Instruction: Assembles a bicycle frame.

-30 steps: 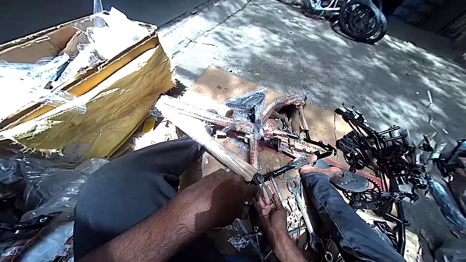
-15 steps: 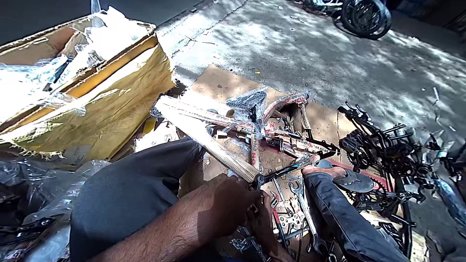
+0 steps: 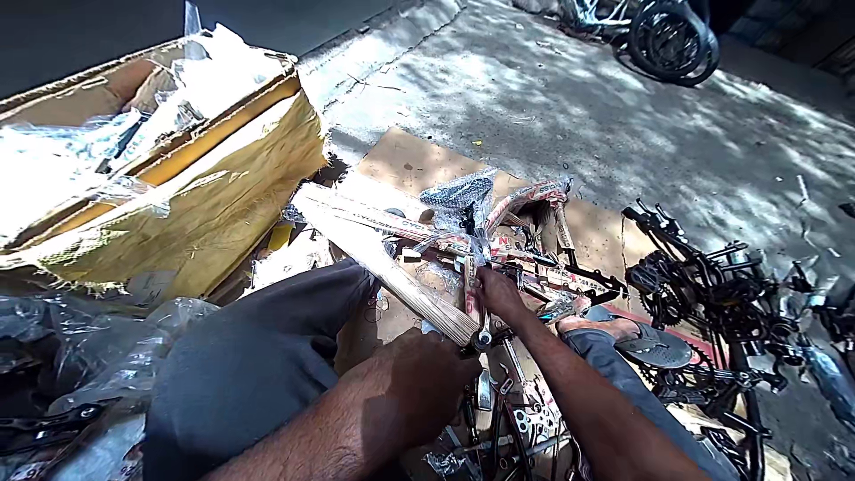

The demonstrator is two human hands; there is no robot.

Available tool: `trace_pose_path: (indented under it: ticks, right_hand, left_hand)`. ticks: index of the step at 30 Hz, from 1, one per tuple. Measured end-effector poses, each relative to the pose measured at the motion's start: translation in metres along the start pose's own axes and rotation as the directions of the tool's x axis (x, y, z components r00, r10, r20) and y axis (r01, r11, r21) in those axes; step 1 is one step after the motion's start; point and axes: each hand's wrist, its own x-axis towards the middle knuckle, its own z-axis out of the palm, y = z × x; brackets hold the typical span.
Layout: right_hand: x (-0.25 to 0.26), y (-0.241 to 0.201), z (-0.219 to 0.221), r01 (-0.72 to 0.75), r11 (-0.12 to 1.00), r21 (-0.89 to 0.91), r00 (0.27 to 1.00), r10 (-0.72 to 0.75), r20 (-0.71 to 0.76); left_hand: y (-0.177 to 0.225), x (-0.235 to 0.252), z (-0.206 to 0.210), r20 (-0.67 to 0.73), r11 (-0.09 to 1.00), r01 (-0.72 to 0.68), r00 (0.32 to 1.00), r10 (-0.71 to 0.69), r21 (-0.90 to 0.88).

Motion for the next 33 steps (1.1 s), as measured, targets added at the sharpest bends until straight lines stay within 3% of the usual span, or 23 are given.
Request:
trace_pose_path:
  ticks: [3,5,8,10,14,16,18,19,21,23,26,27,29,31,33]
  right_hand:
    - [-0.058,0.048,0.001,-0.123,0.989,-0.081,0.988,0.115,-0.102]
    - [-0.118,0.051,0.012,-0.175,0.972,-0.154,0.981,0.159,-0.115]
    - [-0.194,0.006,0.019,-0.244,0.959,-0.146,0.951,0.266,0.159]
    - [-0.212,-0.031,0.028,-0.203,0.968,-0.144,0.927,0.238,0.291]
    - [-0.177,-0.089,0.028,0.019,0.999,-0.047,0.961,-0.005,0.276]
    - [-0.136,-0.099,0.019,0.15,0.989,0.004,0.98,-0.149,0.13]
    - [-0.086,-0.087,0.013,0.209,0.975,-0.075,0.972,-0.216,-0.091]
    - [-0.064,-0.076,0.006,0.168,0.982,-0.08,0.973,-0.179,-0.145]
    - [-0.021,-0.042,-0.01,-0.029,0.998,-0.05,0.997,0.025,-0.078]
    - [-0.015,0.01,-0.011,-0.163,0.987,0.0,0.982,0.162,-0.097]
    - [-0.076,0.056,0.005,-0.272,0.962,0.001,0.952,0.269,-0.146]
    - [-0.102,0.054,0.012,-0.311,0.95,0.024,0.938,0.311,-0.152]
    - [-0.155,0.034,0.028,-0.417,0.902,0.114,0.906,0.422,-0.023]
    - [-0.195,0.009,0.052,-0.499,0.798,0.337,0.865,0.44,0.24]
    - [-0.208,-0.02,0.077,-0.55,0.491,0.676,0.835,0.353,0.423]
  left_hand:
    - [-0.003,-0.007,-0.001,-0.083,0.999,-0.051,0.995,0.05,-0.005]
    - [-0.005,-0.011,-0.003,-0.093,0.994,-0.105,0.99,0.105,0.0]
    - [-0.002,-0.014,-0.001,-0.064,0.995,-0.101,0.993,0.1,-0.004]
    - [0.003,-0.012,-0.001,-0.055,0.996,-0.088,0.995,0.089,0.01]
    - [0.009,-0.007,-0.003,-0.041,0.997,-0.066,0.997,0.064,-0.037]
    - [0.01,-0.006,-0.003,-0.029,0.994,-0.056,0.998,0.054,-0.096]
    - [0.005,-0.004,0.002,-0.05,0.991,-0.044,0.998,0.038,-0.124]
    - [-0.001,-0.003,0.006,-0.067,0.995,-0.034,0.997,0.027,-0.093]
    - [-0.008,-0.002,0.008,-0.071,0.997,0.002,0.997,-0.007,-0.072]
    - [-0.012,-0.004,0.004,-0.041,0.997,0.024,0.999,-0.027,-0.068]
    - [-0.014,-0.012,-0.003,-0.035,0.999,0.013,0.999,-0.015,-0.038]
    - [-0.015,-0.015,-0.003,-0.053,1.0,-0.003,0.999,0.001,-0.029]
    - [-0.015,-0.015,0.0,-0.075,0.999,-0.038,0.996,0.038,-0.004]
    - [-0.01,-0.013,0.001,-0.07,0.998,-0.06,0.996,0.061,0.011]
    - [-0.004,-0.01,-0.003,-0.048,0.997,-0.076,0.996,0.076,-0.001]
